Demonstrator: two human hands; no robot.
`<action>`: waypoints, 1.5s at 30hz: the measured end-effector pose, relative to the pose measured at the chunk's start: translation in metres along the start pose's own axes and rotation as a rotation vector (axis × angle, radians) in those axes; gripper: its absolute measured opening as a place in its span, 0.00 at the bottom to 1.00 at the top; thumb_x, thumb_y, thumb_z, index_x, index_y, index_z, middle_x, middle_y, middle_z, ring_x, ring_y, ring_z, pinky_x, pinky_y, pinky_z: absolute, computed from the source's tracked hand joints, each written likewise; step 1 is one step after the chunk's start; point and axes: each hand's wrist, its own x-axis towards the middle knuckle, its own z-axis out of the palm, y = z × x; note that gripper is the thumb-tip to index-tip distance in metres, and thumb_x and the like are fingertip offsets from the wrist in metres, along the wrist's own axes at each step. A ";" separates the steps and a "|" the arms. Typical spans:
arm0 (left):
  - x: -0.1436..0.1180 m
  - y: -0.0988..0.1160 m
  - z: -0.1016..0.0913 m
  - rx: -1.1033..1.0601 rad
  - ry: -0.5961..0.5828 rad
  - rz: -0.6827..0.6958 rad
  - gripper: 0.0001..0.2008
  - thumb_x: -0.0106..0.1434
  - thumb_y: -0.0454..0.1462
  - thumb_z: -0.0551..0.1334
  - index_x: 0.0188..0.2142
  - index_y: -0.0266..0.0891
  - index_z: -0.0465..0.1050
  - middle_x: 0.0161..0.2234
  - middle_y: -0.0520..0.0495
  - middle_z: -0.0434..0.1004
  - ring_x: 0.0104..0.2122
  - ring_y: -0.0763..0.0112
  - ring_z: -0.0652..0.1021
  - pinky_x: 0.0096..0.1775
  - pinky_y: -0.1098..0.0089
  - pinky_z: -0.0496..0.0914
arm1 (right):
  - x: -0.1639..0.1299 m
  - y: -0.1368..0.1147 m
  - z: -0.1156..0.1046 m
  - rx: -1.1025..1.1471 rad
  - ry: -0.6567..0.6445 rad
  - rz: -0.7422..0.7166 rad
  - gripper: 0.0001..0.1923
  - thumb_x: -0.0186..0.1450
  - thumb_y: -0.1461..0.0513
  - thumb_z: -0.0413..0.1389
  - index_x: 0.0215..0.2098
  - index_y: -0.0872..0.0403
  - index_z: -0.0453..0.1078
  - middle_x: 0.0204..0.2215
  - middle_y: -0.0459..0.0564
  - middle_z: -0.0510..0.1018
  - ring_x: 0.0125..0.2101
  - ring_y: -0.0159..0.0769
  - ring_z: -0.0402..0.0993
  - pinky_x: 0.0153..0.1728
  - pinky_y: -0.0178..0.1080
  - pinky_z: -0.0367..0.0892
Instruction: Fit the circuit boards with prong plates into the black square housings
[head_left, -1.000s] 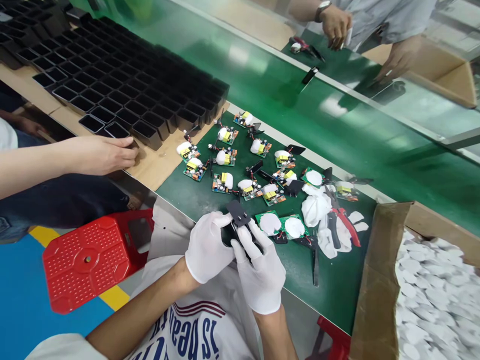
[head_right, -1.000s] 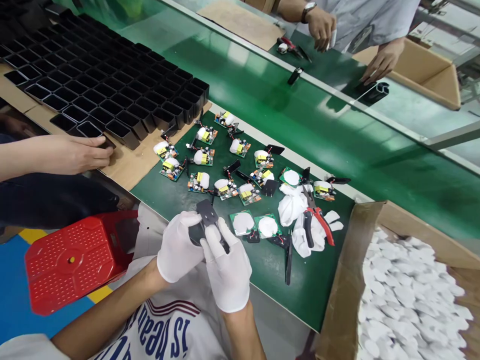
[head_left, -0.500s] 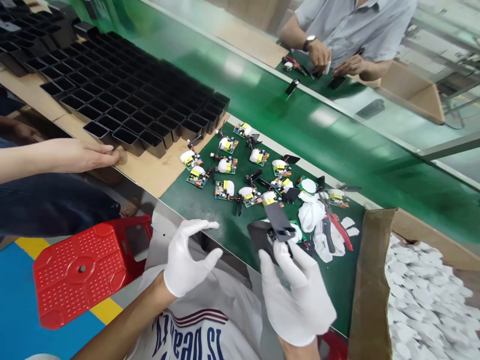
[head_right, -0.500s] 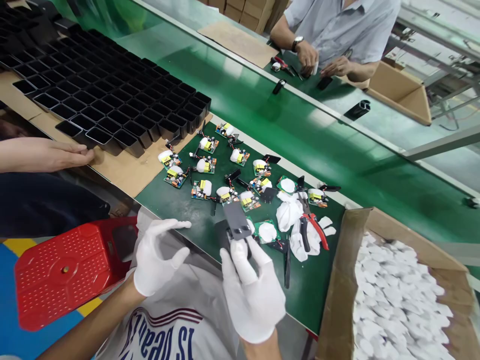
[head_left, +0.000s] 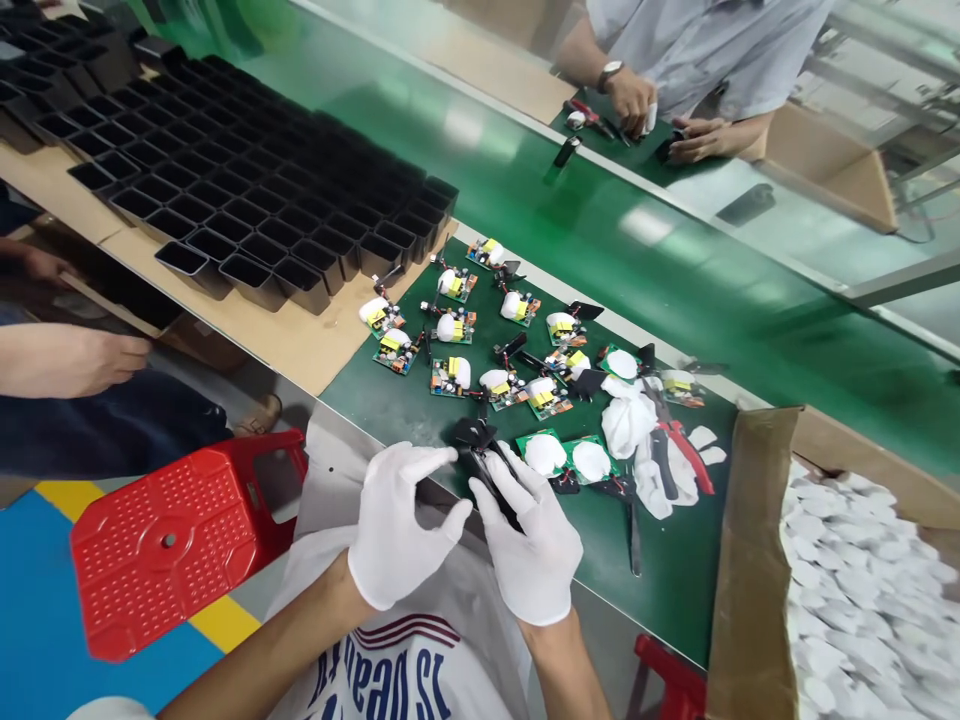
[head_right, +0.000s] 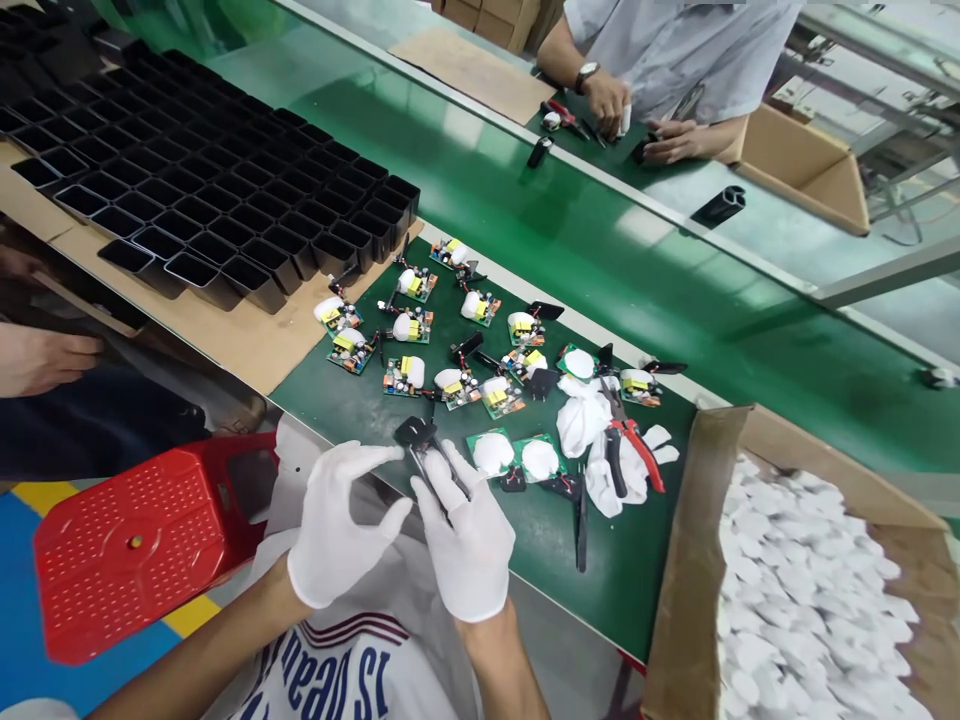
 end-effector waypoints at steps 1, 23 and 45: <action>0.002 0.002 0.004 0.058 -0.008 0.003 0.25 0.68 0.36 0.69 0.62 0.43 0.69 0.53 0.42 0.85 0.54 0.54 0.81 0.61 0.50 0.76 | 0.000 0.000 0.000 0.009 0.005 0.042 0.20 0.75 0.60 0.66 0.64 0.47 0.77 0.53 0.52 0.89 0.46 0.40 0.90 0.49 0.37 0.85; 0.019 -0.004 0.042 0.173 0.013 0.028 0.22 0.59 0.37 0.71 0.53 0.43 0.71 0.50 0.38 0.86 0.48 0.46 0.85 0.53 0.45 0.79 | -0.008 -0.001 0.006 -0.087 0.083 0.001 0.21 0.72 0.63 0.70 0.61 0.47 0.77 0.51 0.53 0.90 0.42 0.43 0.91 0.44 0.41 0.86; 0.020 -0.004 0.040 0.211 0.025 0.055 0.24 0.54 0.35 0.70 0.50 0.44 0.68 0.50 0.38 0.85 0.48 0.46 0.85 0.53 0.46 0.78 | -0.011 -0.001 -0.001 -0.071 0.157 -0.020 0.25 0.66 0.64 0.75 0.58 0.42 0.78 0.49 0.46 0.90 0.37 0.41 0.91 0.38 0.42 0.86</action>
